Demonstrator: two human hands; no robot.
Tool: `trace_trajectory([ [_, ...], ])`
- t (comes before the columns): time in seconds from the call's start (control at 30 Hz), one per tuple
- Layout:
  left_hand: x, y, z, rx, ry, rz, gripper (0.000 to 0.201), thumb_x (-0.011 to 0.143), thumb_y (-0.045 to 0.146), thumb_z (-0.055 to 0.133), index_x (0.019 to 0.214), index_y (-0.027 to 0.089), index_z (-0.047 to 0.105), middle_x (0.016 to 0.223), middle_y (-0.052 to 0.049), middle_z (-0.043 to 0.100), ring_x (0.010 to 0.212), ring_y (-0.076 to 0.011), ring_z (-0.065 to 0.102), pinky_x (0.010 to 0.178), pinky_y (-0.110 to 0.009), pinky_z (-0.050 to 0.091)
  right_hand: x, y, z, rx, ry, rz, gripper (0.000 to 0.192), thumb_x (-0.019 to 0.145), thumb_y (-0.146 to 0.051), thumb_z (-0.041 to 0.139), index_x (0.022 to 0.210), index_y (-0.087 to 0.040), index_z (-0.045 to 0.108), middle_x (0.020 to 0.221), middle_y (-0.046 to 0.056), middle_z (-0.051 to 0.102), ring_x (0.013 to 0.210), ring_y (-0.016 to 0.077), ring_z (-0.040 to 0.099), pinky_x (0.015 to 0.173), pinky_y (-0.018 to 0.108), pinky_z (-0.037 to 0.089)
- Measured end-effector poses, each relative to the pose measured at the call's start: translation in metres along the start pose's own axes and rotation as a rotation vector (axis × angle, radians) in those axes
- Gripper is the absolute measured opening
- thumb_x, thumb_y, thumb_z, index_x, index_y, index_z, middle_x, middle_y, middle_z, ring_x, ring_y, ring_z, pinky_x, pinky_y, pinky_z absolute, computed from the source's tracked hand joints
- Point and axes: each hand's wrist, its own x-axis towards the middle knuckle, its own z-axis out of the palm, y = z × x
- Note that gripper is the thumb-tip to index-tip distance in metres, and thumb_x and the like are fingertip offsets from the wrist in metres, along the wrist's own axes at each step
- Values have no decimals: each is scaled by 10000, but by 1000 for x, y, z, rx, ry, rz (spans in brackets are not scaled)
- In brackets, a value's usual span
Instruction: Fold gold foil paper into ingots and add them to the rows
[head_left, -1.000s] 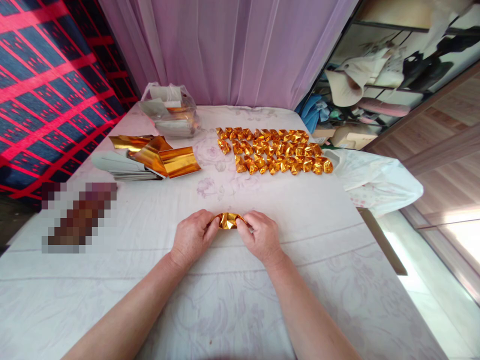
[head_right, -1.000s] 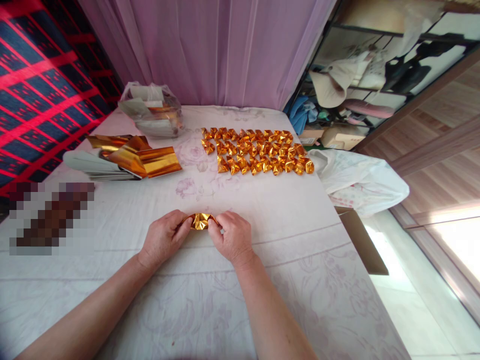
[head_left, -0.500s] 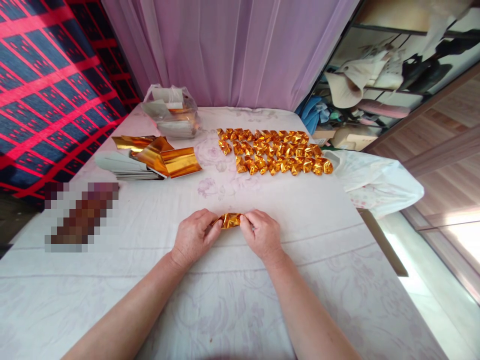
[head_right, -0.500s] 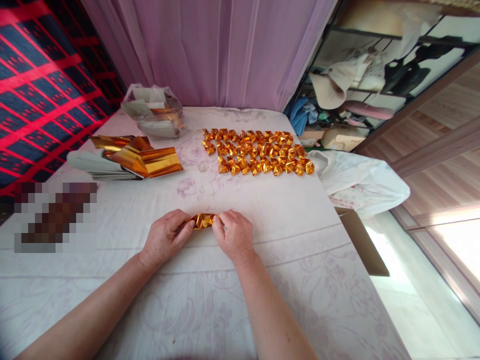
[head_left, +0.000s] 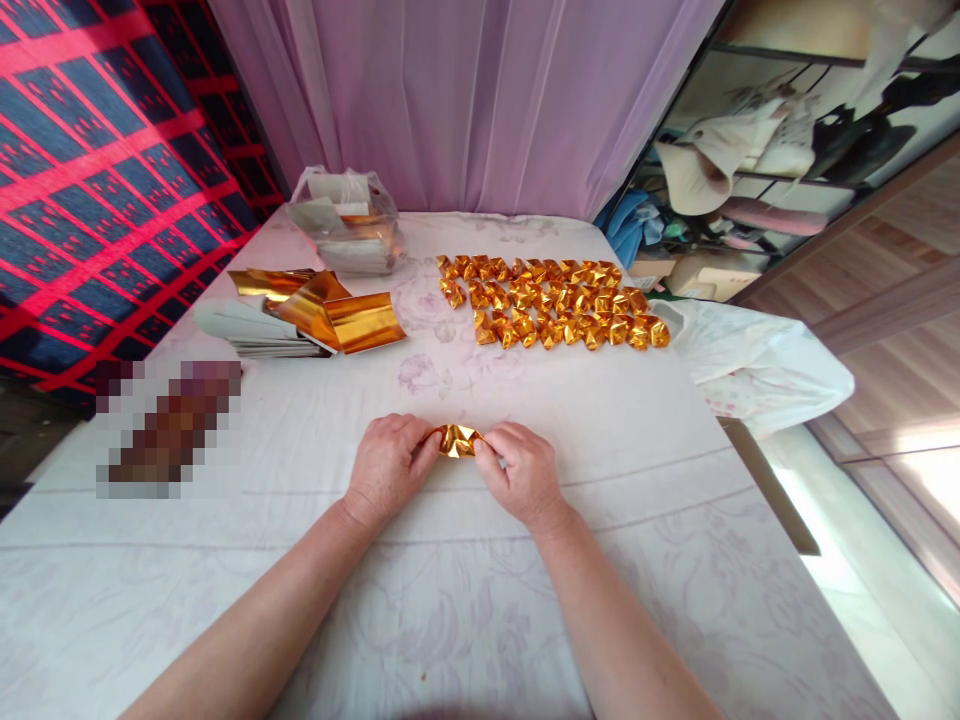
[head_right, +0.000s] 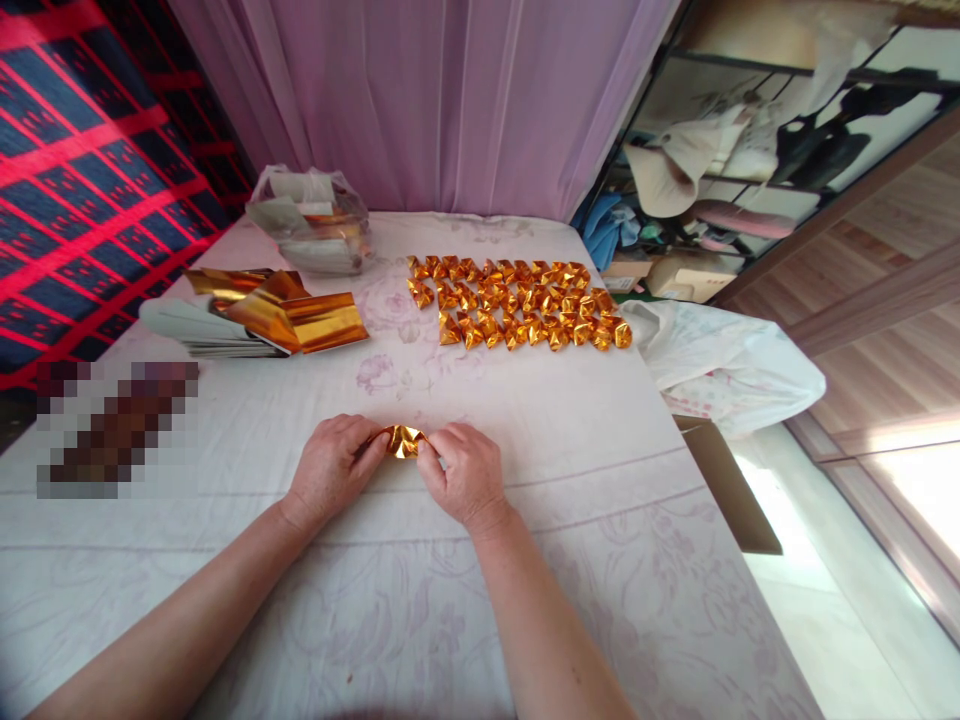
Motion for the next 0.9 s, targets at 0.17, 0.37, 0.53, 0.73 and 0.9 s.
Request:
trace_trajectory([
  [0.17,0,-1,-1,-43,15,-29,248,947,389,480,896,208,641,804,-42,692,773,-224,615,740,-364,426,-1,7,1,-90,42,84,332,935,-251,477,613,-214,548,612,1,595,622,132,524,620,266,327],
  [0.37,0,-3,2,-51,50,-42,236,941,386,482,914,207,634,793,-39,689,774,-226,625,751,-369,439,-2,9,2,-164,34,122,304,939,-288,494,672,-208,615,665,13,638,659,145,559,638,275,336],
  [0.53,0,-5,3,-31,55,-59,212,930,372,506,894,209,637,790,-32,691,773,-222,630,758,-369,438,-2,9,0,-126,-5,177,273,923,-324,514,708,-205,634,704,20,656,697,150,582,663,265,350],
  [0.73,-4,-7,-4,-2,30,24,243,908,433,561,860,212,651,812,-31,708,795,-231,630,794,-391,416,-2,20,-8,-52,-85,167,319,918,-282,474,625,-209,575,626,4,594,627,135,543,620,262,332],
  [0.9,-4,-9,-4,43,43,39,147,896,295,571,814,216,666,779,-18,711,775,-223,629,772,-384,407,-2,23,-9,68,-181,91,228,876,-251,524,665,-213,601,670,-3,612,667,133,559,649,251,353],
])
